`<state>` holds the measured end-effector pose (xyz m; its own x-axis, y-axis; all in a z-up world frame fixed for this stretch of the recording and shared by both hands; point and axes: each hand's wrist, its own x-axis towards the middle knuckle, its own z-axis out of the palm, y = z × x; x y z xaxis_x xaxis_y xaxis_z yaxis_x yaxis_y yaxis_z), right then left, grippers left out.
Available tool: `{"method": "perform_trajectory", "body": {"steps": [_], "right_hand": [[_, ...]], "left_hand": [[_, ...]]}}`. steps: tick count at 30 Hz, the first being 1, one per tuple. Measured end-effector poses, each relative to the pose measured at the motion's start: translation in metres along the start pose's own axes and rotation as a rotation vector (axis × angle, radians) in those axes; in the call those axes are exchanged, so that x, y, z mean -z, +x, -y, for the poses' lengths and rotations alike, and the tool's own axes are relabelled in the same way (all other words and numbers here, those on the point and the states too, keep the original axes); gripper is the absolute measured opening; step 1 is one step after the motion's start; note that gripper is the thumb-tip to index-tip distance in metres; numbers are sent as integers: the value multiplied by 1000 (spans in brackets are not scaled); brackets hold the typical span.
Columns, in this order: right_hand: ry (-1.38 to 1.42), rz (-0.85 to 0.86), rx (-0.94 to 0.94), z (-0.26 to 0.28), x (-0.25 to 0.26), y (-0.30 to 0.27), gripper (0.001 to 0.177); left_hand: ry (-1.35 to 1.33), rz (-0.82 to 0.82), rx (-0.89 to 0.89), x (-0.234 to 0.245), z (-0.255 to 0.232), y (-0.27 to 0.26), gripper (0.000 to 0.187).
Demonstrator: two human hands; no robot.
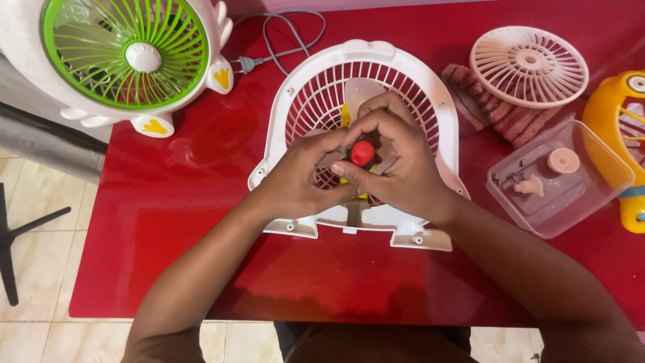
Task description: The person uses a red-handled screwdriver to remove screws from the rear grille of a white electric fan. They then detach the grille, exposing the fan blades and motor housing, and continue to unscrew the central hub nut to remove the fan blade assembly.
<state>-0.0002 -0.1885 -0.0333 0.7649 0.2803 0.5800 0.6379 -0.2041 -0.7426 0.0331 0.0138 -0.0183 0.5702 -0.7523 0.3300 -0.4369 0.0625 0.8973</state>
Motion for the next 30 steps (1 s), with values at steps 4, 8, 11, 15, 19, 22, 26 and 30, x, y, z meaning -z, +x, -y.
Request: {"method": "perform_trajectory", "body": {"steps": [4,8,11,15,19,22,26,30], "right_hand": [[117,60,2,4,7,9,54],[-80,162,-233,12,20,12,77],[40,262,-225,11,22,15,65],[-156,396,-314,3,18,17,41],[-187,460,-342,-1,14,16,34],[-91,470,-620,0,12,14,30],[-194,472,-349,-3,13,12,41],[-291,430,-114,-10,13,11,30]], "left_hand": [[129,-56,-149,2,-4,-2,74],[229,-187,-149,3,-6,-8,60],[283,-247,-195,0,-3,-9,38],[408,-267,-289,-3,-2,-6,22],[345,-239,-270,-4,-5,-4,28],[127,-153,-246,-6,-7,-2,34],[66,-93,-156,-6,-6,-3,50],[246,-135,-11,-1,-5,-5,69]]}}
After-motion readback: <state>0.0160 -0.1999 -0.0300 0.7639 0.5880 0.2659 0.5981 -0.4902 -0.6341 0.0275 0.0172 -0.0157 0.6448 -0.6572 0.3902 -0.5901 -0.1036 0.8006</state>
